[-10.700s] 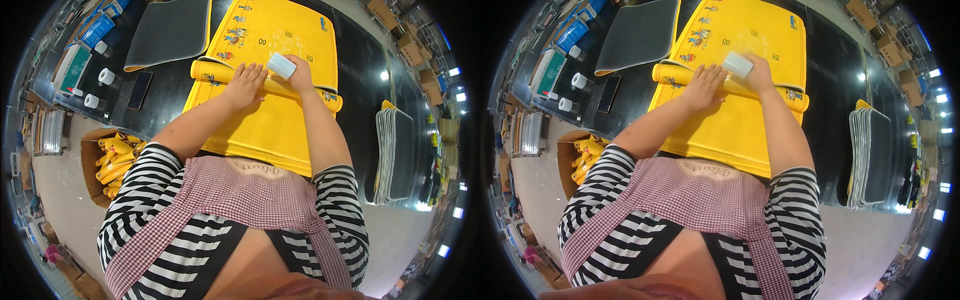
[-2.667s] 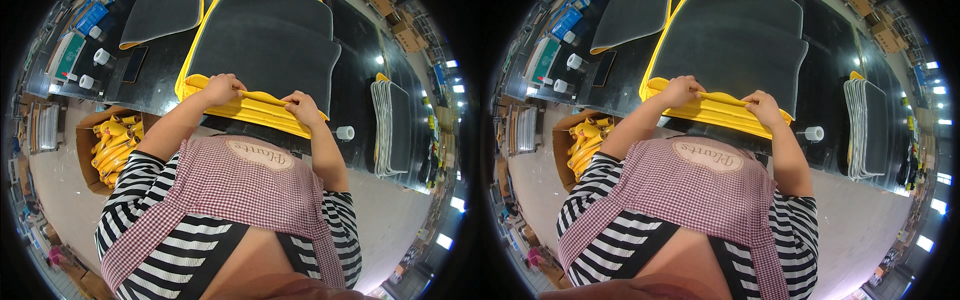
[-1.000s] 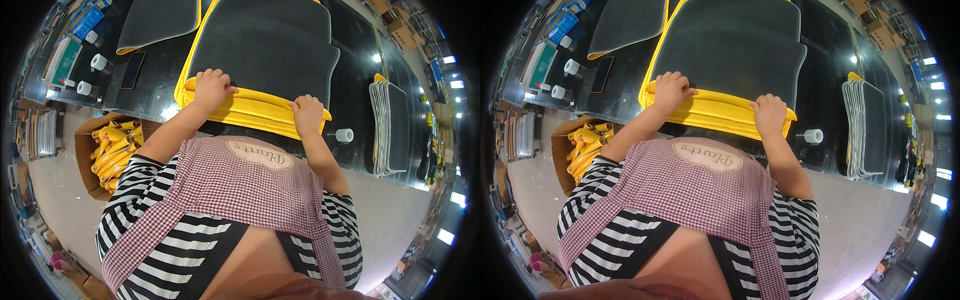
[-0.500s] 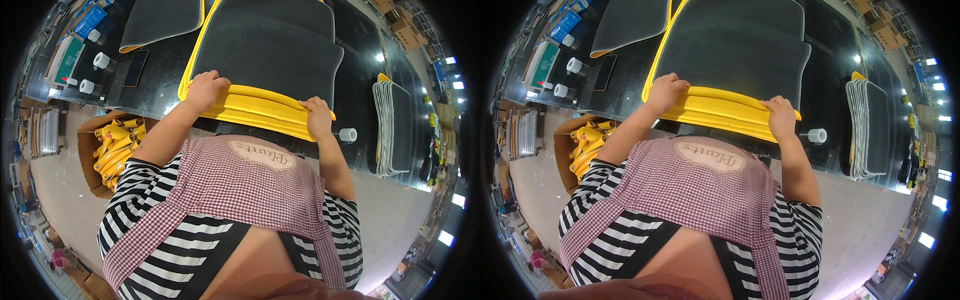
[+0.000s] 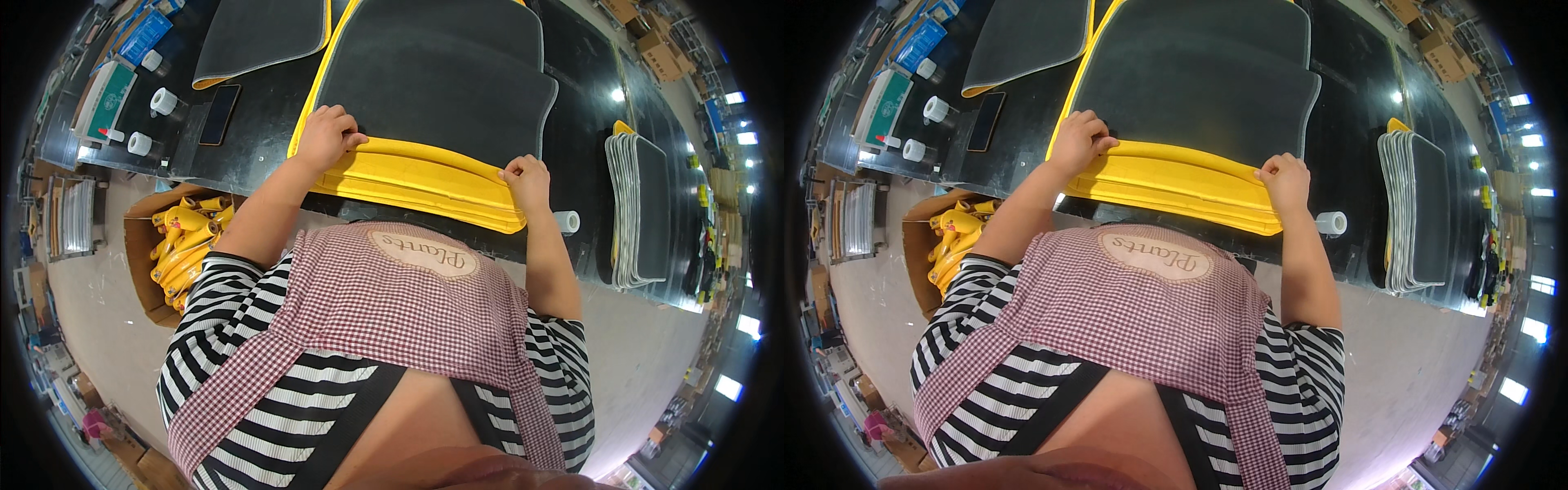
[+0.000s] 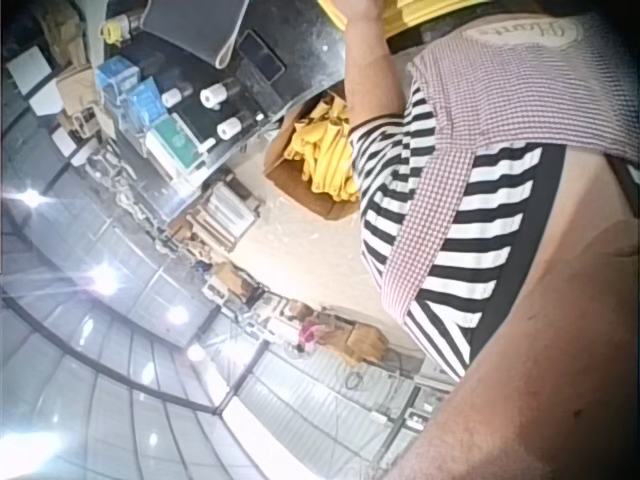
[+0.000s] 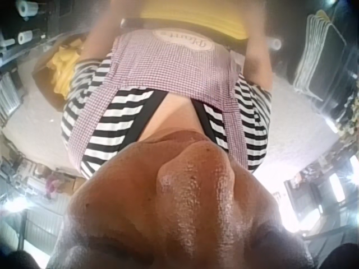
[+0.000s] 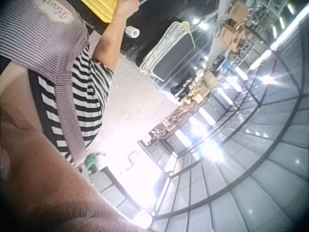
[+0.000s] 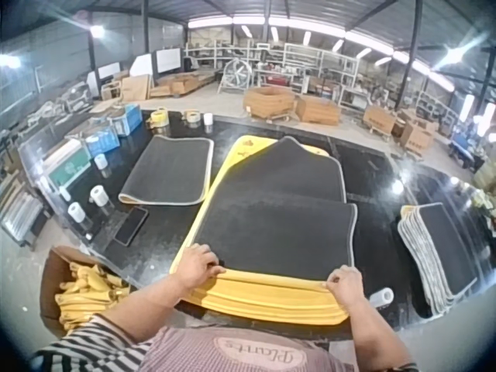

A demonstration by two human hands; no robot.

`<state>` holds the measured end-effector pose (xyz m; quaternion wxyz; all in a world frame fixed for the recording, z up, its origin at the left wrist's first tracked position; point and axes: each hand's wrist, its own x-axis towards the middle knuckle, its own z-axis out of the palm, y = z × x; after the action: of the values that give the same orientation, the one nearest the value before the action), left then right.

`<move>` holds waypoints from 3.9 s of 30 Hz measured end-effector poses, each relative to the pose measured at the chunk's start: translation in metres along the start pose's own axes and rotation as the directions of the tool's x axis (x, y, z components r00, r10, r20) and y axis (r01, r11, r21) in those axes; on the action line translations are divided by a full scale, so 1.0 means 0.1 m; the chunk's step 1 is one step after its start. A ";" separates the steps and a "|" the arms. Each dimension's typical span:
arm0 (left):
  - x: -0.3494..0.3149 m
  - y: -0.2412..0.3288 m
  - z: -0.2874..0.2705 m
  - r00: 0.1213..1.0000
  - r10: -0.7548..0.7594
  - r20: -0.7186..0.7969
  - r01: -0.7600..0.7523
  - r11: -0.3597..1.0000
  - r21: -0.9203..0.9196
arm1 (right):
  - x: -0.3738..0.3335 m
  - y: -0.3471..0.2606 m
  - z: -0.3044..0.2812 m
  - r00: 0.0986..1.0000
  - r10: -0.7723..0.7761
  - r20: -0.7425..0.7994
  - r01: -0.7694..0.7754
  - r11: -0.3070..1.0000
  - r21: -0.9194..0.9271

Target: The person rolls up a yellow mat with a black surface and secures it with tape. They repeat this process for several mats, placing the rolled items into a cardboard box.

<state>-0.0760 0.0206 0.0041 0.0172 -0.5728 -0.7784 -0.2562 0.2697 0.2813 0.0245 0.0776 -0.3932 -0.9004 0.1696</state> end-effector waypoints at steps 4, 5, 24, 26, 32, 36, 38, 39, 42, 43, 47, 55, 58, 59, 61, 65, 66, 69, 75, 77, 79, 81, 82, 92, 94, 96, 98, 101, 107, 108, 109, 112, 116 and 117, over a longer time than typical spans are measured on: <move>-0.04 -0.10 -0.04 0.976 0.213 -0.043 -0.215 0.976 -0.034 | -0.20 0.12 0.07 0.954 -0.253 -0.161 0.239 0.966 -0.099; -0.06 -0.11 -0.07 0.956 0.284 -0.069 -0.287 0.957 -0.050 | -0.26 0.11 0.06 0.925 -0.321 -0.203 0.301 0.946 -0.120; 0.16 0.34 -0.09 0.963 -0.010 0.268 -0.108 0.901 0.420 | -0.19 0.00 0.36 0.913 -0.345 -0.218 0.246 0.892 -0.380; -0.10 0.35 0.14 0.991 0.025 0.129 -0.064 0.948 0.312 | -0.36 -0.06 0.36 0.974 -0.216 -0.070 0.181 0.925 -0.333; 0.21 0.47 0.30 0.975 -0.181 0.129 0.137 0.946 0.295 | 0.14 0.04 0.35 0.961 -0.262 -0.092 0.229 0.934 -0.272; 1.13 0.34 0.33 0.923 -0.325 0.207 0.265 0.926 0.270 | 0.98 0.14 0.35 0.932 -0.278 -0.232 0.204 0.933 -0.298; 1.41 0.23 0.38 0.933 -0.324 0.158 0.279 0.926 0.252 | 1.22 0.11 0.32 0.898 -0.282 -0.339 0.220 0.952 -0.211; 1.51 0.17 0.39 0.936 -0.325 0.134 0.287 0.927 0.242 | 1.29 0.07 0.28 0.890 -0.258 -0.376 0.224 0.966 -0.131; 1.74 0.19 0.36 0.953 -0.277 0.124 0.251 0.949 0.190 | 1.33 0.10 0.29 0.877 -0.270 -0.397 0.300 0.954 0.013; 1.75 0.19 0.37 0.960 -0.261 0.103 0.241 0.956 0.169 | 1.30 0.07 0.33 0.879 -0.286 -0.381 0.311 0.950 0.004; 1.64 0.04 0.44 0.984 -0.153 0.090 0.145 0.985 0.088 | 1.07 -0.05 0.32 0.835 -0.377 -0.401 0.416 0.909 0.011; 1.28 0.04 0.54 0.959 0.241 -0.148 -0.215 0.962 0.170 | 1.30 0.06 0.17 0.963 -0.219 -0.154 0.192 0.966 -0.170; 1.41 0.04 0.43 0.991 0.038 0.125 -0.068 0.967 0.247 | 1.28 -0.05 0.15 0.976 -0.208 -0.070 0.191 0.961 -0.198; 1.41 -0.01 0.38 0.988 0.072 0.136 -0.104 0.964 0.244 | 1.23 -0.09 0.15 0.983 -0.177 -0.055 0.167 0.975 -0.146; 1.25 -0.03 0.32 0.973 0.106 0.205 -0.156 0.956 0.248 | 0.96 -0.09 0.17 0.972 -0.230 -0.041 0.221 0.963 -0.151; 0.34 0.26 0.08 0.968 0.203 0.149 -0.230 0.952 0.202 | 0.04 -0.10 0.26 0.949 -0.308 -0.062 0.298 0.945 -0.133; 0.08 0.31 0.06 0.970 0.174 0.170 -0.209 0.954 0.213 | -0.20 -0.12 0.31 0.939 -0.331 -0.097 0.318 0.939 -0.129; -0.38 0.47 -0.06 0.978 0.133 0.160 -0.156 0.978 0.137 | -0.61 -0.23 0.27 0.949 -0.307 -0.078 0.304 0.952 -0.038; -0.16 0.38 -0.04 0.985 0.168 0.033 -0.170 0.981 0.094 | -0.33 -0.26 0.15 0.831 -0.411 -0.375 0.451 0.892 0.022; 0.03 0.34 0.01 0.989 0.147 0.029 -0.149 0.986 0.081 | -0.11 -0.14 0.14 0.853 -0.395 -0.341 0.424 0.905 0.011; 0.29 0.29 -0.02 0.984 0.080 0.159 -0.093 0.992 0.081 | 0.05 -0.20 0.13 0.923 -0.298 -0.243 0.321 0.945 0.061; 0.51 0.30 -0.07 0.958 0.030 0.285 -0.044 0.998 0.042 | 0.02 -0.22 0.22 0.893 -0.312 -0.324 0.322 0.946 -0.025; 0.59 0.30 -0.07 0.947 0.015 0.321 -0.030 0.999 0.040 | 0.01 -0.23 0.26 0.874 -0.318 -0.367 0.316 0.946 -0.067; 0.28 0.44 0.26 0.965 0.014 0.262 -0.036 0.996 0.079 | -0.08 -0.30 0.49 0.929 -0.320 -0.185 0.282 0.938 -0.204; 0.16 0.50 0.40 0.996 0.091 -0.013 -0.086 0.968 0.235 | 0.17 -0.28 0.43 0.930 -0.332 -0.155 0.283 0.920 -0.272; 0.48 0.62 0.26 0.983 -0.061 0.172 0.014 0.965 0.262 | 0.46 -0.21 0.39 0.929 -0.335 -0.157 0.282 0.916 -0.284; 0.93 0.53 0.29 0.974 -0.118 0.195 0.064 0.962 0.266 | 0.82 -0.17 0.34 0.919 -0.334 -0.212 0.280 0.927 -0.248; 1.42 0.28 0.35 0.980 -0.107 0.167 0.079 0.982 0.170 | 1.09 -0.38 0.08 0.979 -0.182 -0.095 0.180 0.983 -0.026; 1.48 0.19 0.58 0.977 0.104 0.184 -0.136 0.976 0.172 | 0.88 -0.27 0.46 0.869 -0.370 -0.329 0.336 0.929 -0.158; 1.32 0.20 0.56 0.978 0.140 0.152 -0.167 0.970 0.176 | 0.95 -0.32 0.39 0.912 -0.337 -0.233 0.306 0.939 -0.159; 1.18 0.24 0.48 0.984 0.176 0.027 -0.178 0.970 0.166 | 1.03 -0.37 0.29 0.945 -0.296 -0.140 0.273 0.948 -0.160; 1.39 0.42 0.30 0.973 0.004 0.229 -0.068 0.960 0.272 | 1.12 -0.44 0.08 0.960 -0.275 -0.054 0.267 0.956 -0.125; 1.02 0.40 0.29 0.944 0.109 0.312 -0.177 0.964 0.198 | 0.73 -0.45 -0.06 0.955 -0.270 0.124 0.284 0.952 -0.112; 0.74 0.52 0.20 0.945 0.112 0.308 -0.182 0.961 0.210 | 0.51 -0.42 0.02 0.945 -0.290 0.150 0.310 0.941 -0.139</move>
<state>-0.0489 0.1051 0.0302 -0.0115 -0.6551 -0.7520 -0.0725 0.2057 0.2910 0.0381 0.0131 -0.2446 -0.9636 0.1074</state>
